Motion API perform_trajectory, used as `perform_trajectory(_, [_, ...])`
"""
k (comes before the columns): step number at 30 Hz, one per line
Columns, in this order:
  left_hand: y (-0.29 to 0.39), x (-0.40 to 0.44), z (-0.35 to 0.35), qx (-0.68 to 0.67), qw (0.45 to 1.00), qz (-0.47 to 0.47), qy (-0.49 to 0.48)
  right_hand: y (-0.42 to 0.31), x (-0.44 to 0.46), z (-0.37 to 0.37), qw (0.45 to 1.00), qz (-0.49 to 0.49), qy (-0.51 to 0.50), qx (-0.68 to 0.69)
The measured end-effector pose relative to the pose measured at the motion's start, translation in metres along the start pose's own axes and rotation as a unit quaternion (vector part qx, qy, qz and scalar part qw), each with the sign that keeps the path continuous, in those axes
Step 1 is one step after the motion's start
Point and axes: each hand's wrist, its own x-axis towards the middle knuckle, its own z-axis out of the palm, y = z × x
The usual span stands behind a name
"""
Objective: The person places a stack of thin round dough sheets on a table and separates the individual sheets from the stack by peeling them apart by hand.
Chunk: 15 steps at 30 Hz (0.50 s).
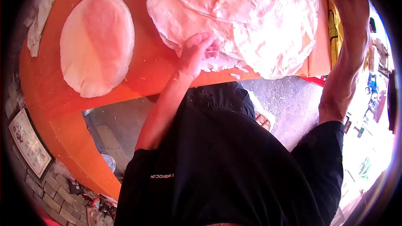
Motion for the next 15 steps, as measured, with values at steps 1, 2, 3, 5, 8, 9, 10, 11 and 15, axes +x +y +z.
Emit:
perform_trajectory(1, [-0.004,0.0,0.007,-0.007,1.0,-0.008,-0.017,-0.006,-0.008,-0.013,0.999,-0.011,0.034,0.024])
perform_trajectory(2, [-0.008,0.001,0.014,-0.014,0.999,-0.016,-0.036,-0.01,-0.019,-0.015,0.998,-0.024,0.047,0.045])
perform_trajectory(3, [-0.01,0.002,0.02,-0.02,0.998,-0.023,-0.054,-0.011,-0.03,-0.004,0.997,-0.036,0.035,0.055])
perform_trajectory(5, [-0.012,0.01,0.023,-0.023,0.998,-0.011,-0.052,-0.009,-0.065,0.045,0.995,-0.036,-0.067,0.066])
perform_trajectory(8, [-0.007,0.031,0.018,-0.079,0.995,0.045,0.037,0.016,-0.106,0.107,0.947,0.052,-0.297,0.115])
perform_trajectory(9, [-0.004,0.037,0.018,-0.076,0.995,0.047,0.037,0.024,-0.096,0.108,0.947,0.054,-0.295,0.116])
perform_trajectory(10, [-0.002,0.041,0.018,-0.083,0.995,0.054,0.023,0.036,-0.078,0.105,0.946,0.073,-0.305,0.083])
perform_trajectory(11, [-0.001,0.044,0.019,-0.09,0.994,0.059,0.009,0.05,-0.055,0.097,0.943,0.093,-0.316,0.051])
perform_trajectory(15, [-0.001,0.047,0.031,-0.149,0.987,0.05,0.024,0.091,0.006,0.044,0.971,-0.037,-0.055,-0.231])
